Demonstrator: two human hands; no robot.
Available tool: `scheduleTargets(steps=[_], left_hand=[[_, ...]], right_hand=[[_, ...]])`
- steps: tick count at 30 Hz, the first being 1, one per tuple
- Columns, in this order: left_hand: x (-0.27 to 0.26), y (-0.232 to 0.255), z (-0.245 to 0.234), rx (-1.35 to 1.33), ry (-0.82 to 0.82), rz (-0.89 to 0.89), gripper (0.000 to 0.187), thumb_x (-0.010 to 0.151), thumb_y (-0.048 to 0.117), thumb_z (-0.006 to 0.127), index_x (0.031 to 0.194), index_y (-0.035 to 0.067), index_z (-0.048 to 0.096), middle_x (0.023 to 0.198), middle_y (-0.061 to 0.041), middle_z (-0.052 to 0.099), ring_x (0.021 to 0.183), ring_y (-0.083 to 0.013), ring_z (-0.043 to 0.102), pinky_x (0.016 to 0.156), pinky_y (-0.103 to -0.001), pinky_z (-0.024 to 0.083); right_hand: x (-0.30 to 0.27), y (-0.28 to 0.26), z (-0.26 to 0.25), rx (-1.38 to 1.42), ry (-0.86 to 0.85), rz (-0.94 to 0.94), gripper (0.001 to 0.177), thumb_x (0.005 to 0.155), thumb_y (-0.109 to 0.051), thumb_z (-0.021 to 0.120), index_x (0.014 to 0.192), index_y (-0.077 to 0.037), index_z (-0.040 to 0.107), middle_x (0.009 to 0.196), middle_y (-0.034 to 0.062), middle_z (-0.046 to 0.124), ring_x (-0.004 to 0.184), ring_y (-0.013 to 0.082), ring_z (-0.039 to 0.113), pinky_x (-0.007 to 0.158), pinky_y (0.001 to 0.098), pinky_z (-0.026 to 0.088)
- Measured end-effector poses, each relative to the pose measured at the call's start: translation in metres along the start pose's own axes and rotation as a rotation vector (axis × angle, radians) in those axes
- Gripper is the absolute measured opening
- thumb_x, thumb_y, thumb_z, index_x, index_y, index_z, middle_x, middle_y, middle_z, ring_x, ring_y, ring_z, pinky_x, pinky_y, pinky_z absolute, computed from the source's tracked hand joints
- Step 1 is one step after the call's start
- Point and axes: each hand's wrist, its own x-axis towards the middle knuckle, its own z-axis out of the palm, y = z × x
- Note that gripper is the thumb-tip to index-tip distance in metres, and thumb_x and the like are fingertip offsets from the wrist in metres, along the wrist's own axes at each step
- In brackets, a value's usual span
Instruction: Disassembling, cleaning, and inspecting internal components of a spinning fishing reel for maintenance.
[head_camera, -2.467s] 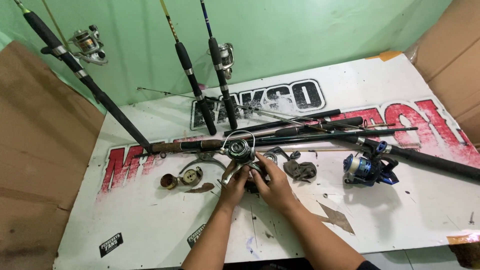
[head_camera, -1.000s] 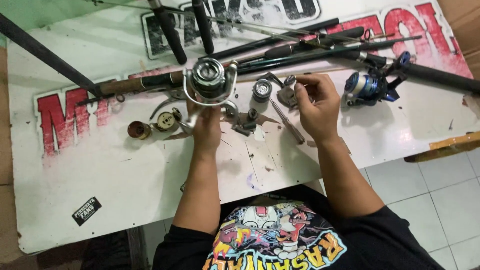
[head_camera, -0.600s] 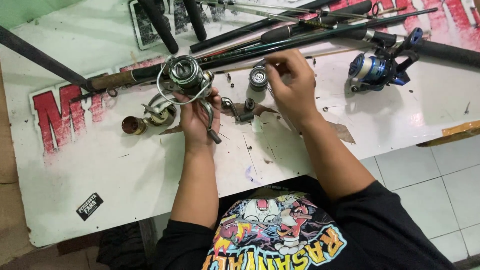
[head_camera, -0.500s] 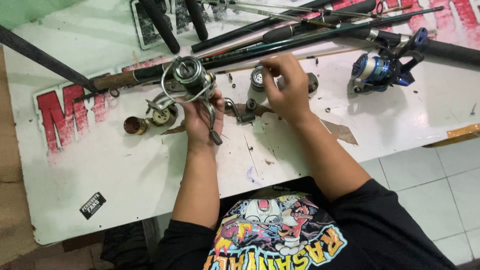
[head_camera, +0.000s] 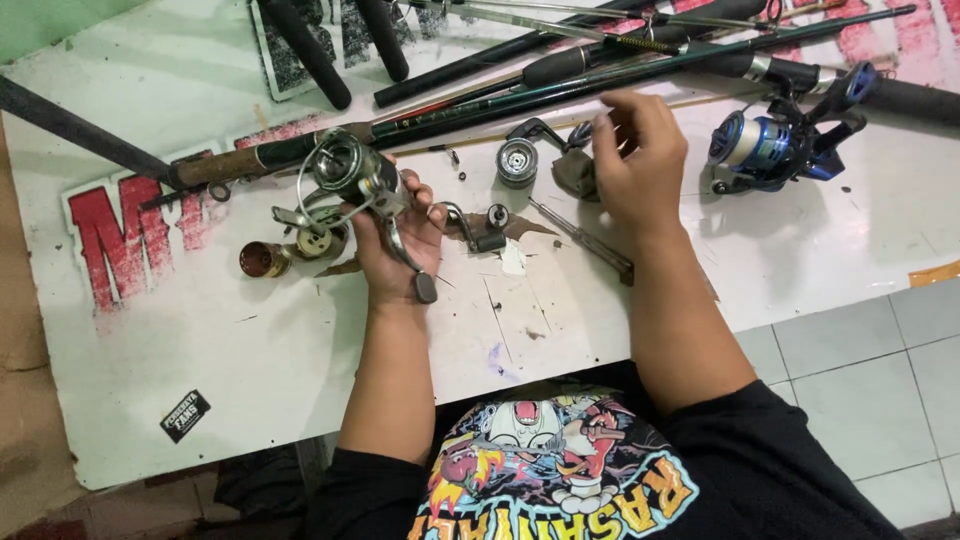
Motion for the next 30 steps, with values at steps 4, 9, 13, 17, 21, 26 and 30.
scheduleTargets(steps=[4, 9, 13, 17, 21, 26, 30], left_hand=[[-0.002, 0.001, -0.002, -0.021, 0.05, -0.015, 0.077, 0.09, 0.061, 0.069, 0.146, 0.012, 0.051, 0.126, -0.011, 0.059, 0.11, -0.0252, 0.064, 0.09, -0.038, 0.055], [-0.006, -0.003, 0.004, -0.056, 0.097, -0.046, 0.09, 0.087, 0.068, 0.065, 0.153, 0.01, 0.046, 0.118, -0.009, 0.066, 0.103, -0.0218, 0.065, 0.089, -0.035, 0.052], [-0.005, 0.004, 0.019, -0.064, 0.065, -0.009, 0.088, 0.091, 0.062, 0.067, 0.161, 0.017, 0.038, 0.117, -0.009, 0.068, 0.103, -0.0218, 0.067, 0.089, -0.034, 0.052], [-0.002, 0.001, 0.008, -0.121, 0.141, -0.027, 0.091, 0.09, 0.068, 0.06, 0.16, 0.015, 0.038, 0.109, -0.014, 0.068, 0.094, -0.0262, 0.07, 0.081, -0.036, 0.056], [-0.001, -0.003, 0.002, -0.098, 0.207, -0.029, 0.092, 0.089, 0.073, 0.057, 0.157, 0.013, 0.043, 0.105, -0.014, 0.071, 0.09, -0.028, 0.071, 0.08, -0.037, 0.056], [-0.001, -0.009, 0.009, -0.027, 0.227, 0.005, 0.087, 0.086, 0.071, 0.064, 0.152, 0.015, 0.05, 0.112, -0.015, 0.071, 0.091, -0.0272, 0.073, 0.078, -0.034, 0.059], [0.002, -0.011, 0.02, 0.187, 0.207, 0.095, 0.079, 0.088, 0.068, 0.065, 0.149, 0.02, 0.05, 0.131, -0.019, 0.066, 0.096, -0.0266, 0.075, 0.079, -0.034, 0.064]], right_hand=[[-0.013, 0.009, -0.005, -0.245, -0.223, -0.078, 0.021, 0.084, -0.006, 0.085, 0.101, -0.009, 0.073, 0.087, 0.0085, 0.059, 0.078, 0.0315, 0.06, 0.072, 0.0408, 0.052], [-0.003, -0.037, -0.018, -0.48, -0.658, 0.173, 0.03, 0.086, -0.031, 0.081, 0.11, -0.015, 0.076, 0.107, 0.0121, 0.061, 0.106, 0.0364, 0.056, 0.092, 0.0486, 0.037], [0.0, -0.032, -0.023, -0.45, -0.759, 0.241, 0.034, 0.084, -0.022, 0.08, 0.118, -0.016, 0.076, 0.116, 0.0163, 0.061, 0.112, 0.0404, 0.054, 0.096, 0.0507, 0.038], [-0.003, -0.02, -0.024, -0.327, -0.686, 0.198, 0.022, 0.084, -0.013, 0.08, 0.105, -0.008, 0.078, 0.106, 0.0205, 0.063, 0.102, 0.0433, 0.063, 0.089, 0.0493, 0.051], [-0.01, 0.015, -0.02, -0.176, -0.346, 0.075, 0.016, 0.096, -0.008, 0.083, 0.11, -0.006, 0.075, 0.101, 0.0122, 0.061, 0.098, 0.0346, 0.065, 0.088, 0.0422, 0.053], [-0.003, -0.025, -0.006, 0.17, -0.119, 0.17, 0.014, 0.105, 0.0, 0.071, 0.118, -0.001, 0.066, 0.101, 0.0139, 0.062, 0.09, 0.0278, 0.064, 0.079, 0.0367, 0.053], [-0.015, -0.034, 0.012, 0.486, -0.125, 0.228, 0.021, 0.103, 0.014, 0.061, 0.12, 0.002, 0.06, 0.104, 0.0161, 0.064, 0.083, 0.0235, 0.067, 0.065, 0.0343, 0.056]])
